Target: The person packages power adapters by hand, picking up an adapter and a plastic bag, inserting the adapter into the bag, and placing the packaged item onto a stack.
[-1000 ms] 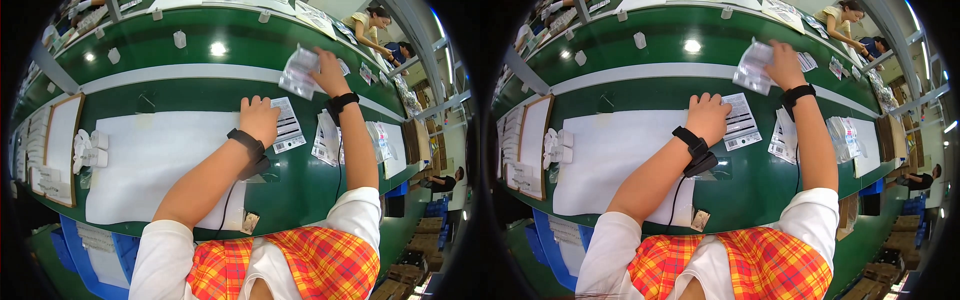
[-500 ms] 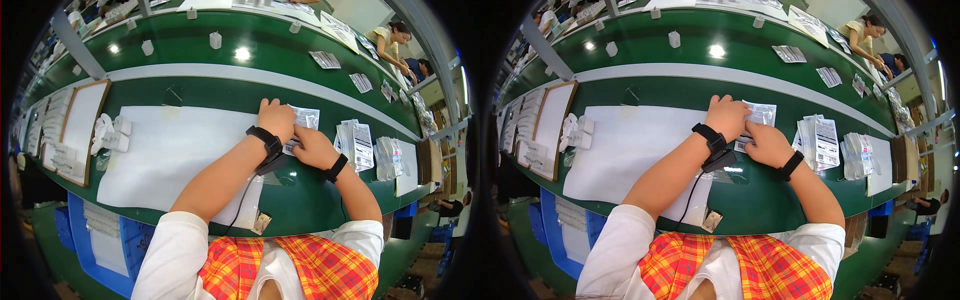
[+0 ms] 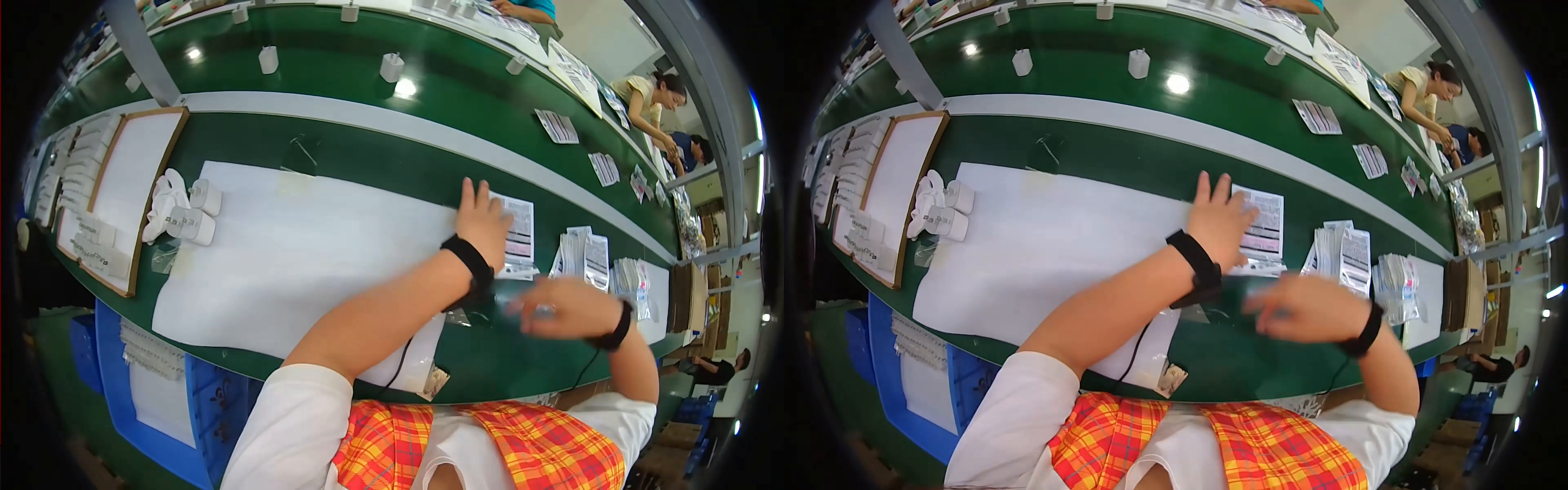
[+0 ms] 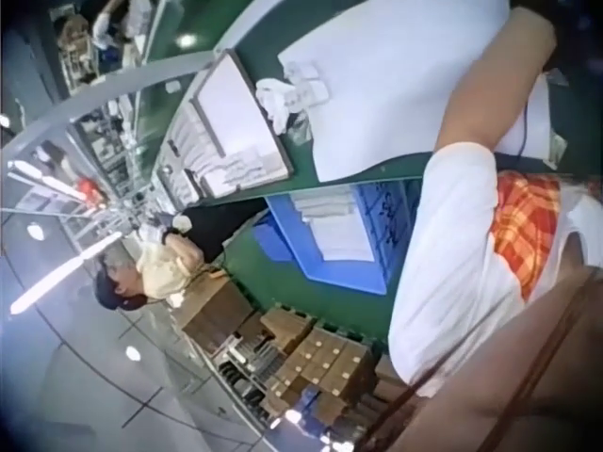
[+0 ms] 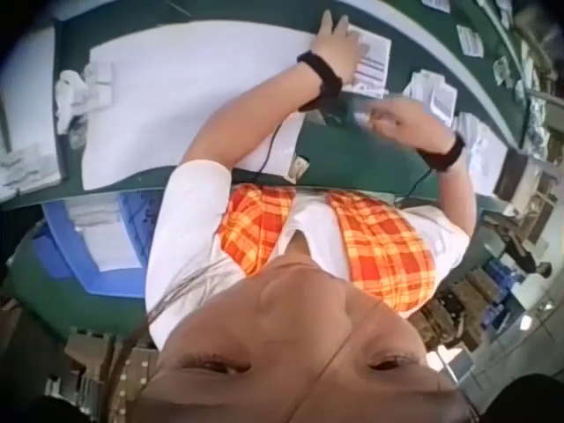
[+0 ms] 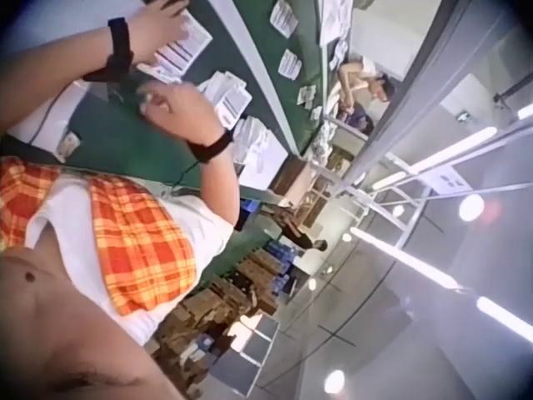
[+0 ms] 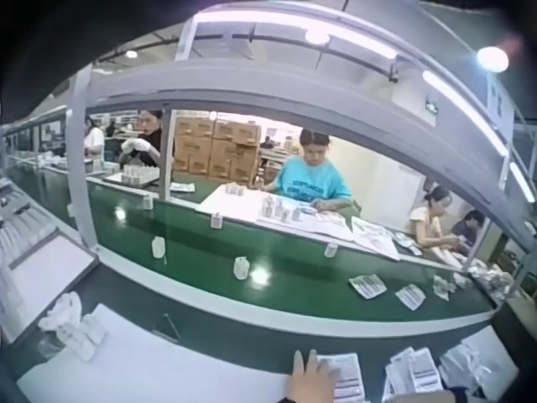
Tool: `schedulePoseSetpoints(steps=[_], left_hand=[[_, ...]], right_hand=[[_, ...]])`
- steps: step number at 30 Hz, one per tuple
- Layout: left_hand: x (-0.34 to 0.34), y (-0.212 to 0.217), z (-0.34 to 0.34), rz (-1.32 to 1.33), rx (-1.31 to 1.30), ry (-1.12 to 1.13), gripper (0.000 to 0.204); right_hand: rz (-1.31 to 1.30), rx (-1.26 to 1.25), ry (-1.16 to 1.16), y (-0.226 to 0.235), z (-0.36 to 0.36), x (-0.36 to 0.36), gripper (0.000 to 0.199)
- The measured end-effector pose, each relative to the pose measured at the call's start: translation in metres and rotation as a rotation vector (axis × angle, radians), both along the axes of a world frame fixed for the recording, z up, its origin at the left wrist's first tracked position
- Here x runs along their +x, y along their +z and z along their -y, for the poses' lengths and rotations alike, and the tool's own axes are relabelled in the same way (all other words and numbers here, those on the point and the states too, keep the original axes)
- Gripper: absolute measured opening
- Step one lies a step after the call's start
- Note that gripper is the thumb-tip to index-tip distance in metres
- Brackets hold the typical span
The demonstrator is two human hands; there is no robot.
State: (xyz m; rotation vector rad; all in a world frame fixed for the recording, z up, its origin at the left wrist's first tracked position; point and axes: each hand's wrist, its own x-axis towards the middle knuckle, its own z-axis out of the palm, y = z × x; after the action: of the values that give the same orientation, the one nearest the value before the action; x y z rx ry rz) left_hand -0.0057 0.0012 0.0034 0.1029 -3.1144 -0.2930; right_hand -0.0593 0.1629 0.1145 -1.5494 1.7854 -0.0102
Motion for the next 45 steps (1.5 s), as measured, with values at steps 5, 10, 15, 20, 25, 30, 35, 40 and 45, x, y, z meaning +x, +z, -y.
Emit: schedulePoseSetpoints(steps=[5, 10, 15, 20, 25, 30, 35, 40, 45], left_hand=[[-0.008, -0.007, -0.015, -0.008, -0.014, -0.026, 0.051], [-0.006, -0.004, 0.002, -0.026, 0.037, 0.034, 0.041], [-0.021, 0.003, 0.001, -0.068, 0.136, 0.015, 0.036], [-0.010, -0.002, 0.005, -0.061, 0.252, 0.051, 0.032], [-0.029, -0.020, -0.002, -0.013, 0.387, -0.176, 0.033], [-0.014, -0.048, -0.005, -0.407, 0.153, -0.129, 0.040], [-0.011, -0.011, -0.008, -0.113, 0.213, -0.167, 0.042], [-0.008, -0.012, -0.013, -0.067, 0.188, -0.302, 0.043], [-0.014, -0.029, -0.004, -0.121, 0.296, -0.234, 0.042]], right_hand=[[0.134, -0.591, -0.272, 0.004, 0.177, -0.087, 0.031], [0.226, -0.529, -0.831, -0.082, 0.328, -0.126, 0.063], [0.222, -0.667, -0.659, -0.142, 0.335, -0.191, 0.062], [1.283, -0.830, -0.802, -0.056, 0.271, -0.114, 0.043], [1.310, -0.913, -0.688, -0.023, 0.086, -0.128, 0.043], [1.206, -0.886, -0.985, -0.043, -0.008, -0.032, 0.054], [0.730, -1.034, -1.136, -0.084, -0.019, -0.014, 0.063], [0.217, -0.880, -1.161, -0.098, -0.019, -0.018, 0.066], [-0.090, -0.744, -0.736, -0.091, -0.038, -0.011, 0.064]])
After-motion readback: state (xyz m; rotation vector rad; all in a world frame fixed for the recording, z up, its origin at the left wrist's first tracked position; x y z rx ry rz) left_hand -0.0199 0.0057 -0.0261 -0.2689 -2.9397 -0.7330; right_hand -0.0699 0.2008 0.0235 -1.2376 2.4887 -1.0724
